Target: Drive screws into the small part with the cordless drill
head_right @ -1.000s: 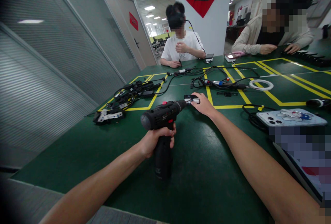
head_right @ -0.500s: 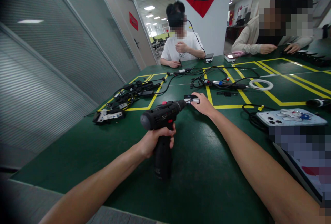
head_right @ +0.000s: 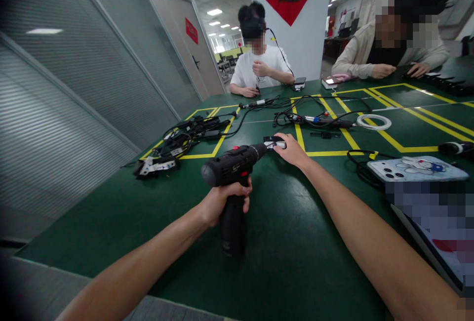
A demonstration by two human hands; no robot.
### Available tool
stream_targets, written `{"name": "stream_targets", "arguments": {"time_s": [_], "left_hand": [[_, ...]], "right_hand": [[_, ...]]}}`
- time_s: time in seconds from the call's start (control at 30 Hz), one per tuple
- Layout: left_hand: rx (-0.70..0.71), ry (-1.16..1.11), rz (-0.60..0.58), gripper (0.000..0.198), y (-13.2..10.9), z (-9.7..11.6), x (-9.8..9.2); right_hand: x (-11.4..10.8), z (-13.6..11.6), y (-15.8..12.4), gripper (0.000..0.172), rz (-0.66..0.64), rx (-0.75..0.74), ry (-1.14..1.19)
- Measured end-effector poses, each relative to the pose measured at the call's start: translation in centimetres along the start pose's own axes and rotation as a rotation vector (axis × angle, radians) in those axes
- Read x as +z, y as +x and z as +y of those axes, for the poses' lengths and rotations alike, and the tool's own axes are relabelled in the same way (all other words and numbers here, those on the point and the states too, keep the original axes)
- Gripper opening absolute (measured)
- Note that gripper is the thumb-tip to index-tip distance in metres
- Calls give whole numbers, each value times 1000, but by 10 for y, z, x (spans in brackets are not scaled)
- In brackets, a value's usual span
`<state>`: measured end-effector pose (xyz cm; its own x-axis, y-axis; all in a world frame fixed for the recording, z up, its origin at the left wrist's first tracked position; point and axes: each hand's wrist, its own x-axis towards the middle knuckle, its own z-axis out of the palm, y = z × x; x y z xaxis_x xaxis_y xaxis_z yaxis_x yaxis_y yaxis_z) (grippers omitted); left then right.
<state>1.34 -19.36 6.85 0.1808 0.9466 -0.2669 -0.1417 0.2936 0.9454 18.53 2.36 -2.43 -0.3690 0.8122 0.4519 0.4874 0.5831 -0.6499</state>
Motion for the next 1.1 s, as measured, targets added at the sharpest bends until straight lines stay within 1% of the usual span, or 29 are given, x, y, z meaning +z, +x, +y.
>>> {"name": "stream_targets", "arguments": {"time_s": [0.57, 1.1], "left_hand": [[-4, -2, 1, 17, -1, 1, 0], [0, 0, -1, 18, 0, 0, -1]], "right_hand": [[-1, -2, 0, 46, 0, 0, -2], [0, 1, 0, 46, 7, -9, -2]]}}
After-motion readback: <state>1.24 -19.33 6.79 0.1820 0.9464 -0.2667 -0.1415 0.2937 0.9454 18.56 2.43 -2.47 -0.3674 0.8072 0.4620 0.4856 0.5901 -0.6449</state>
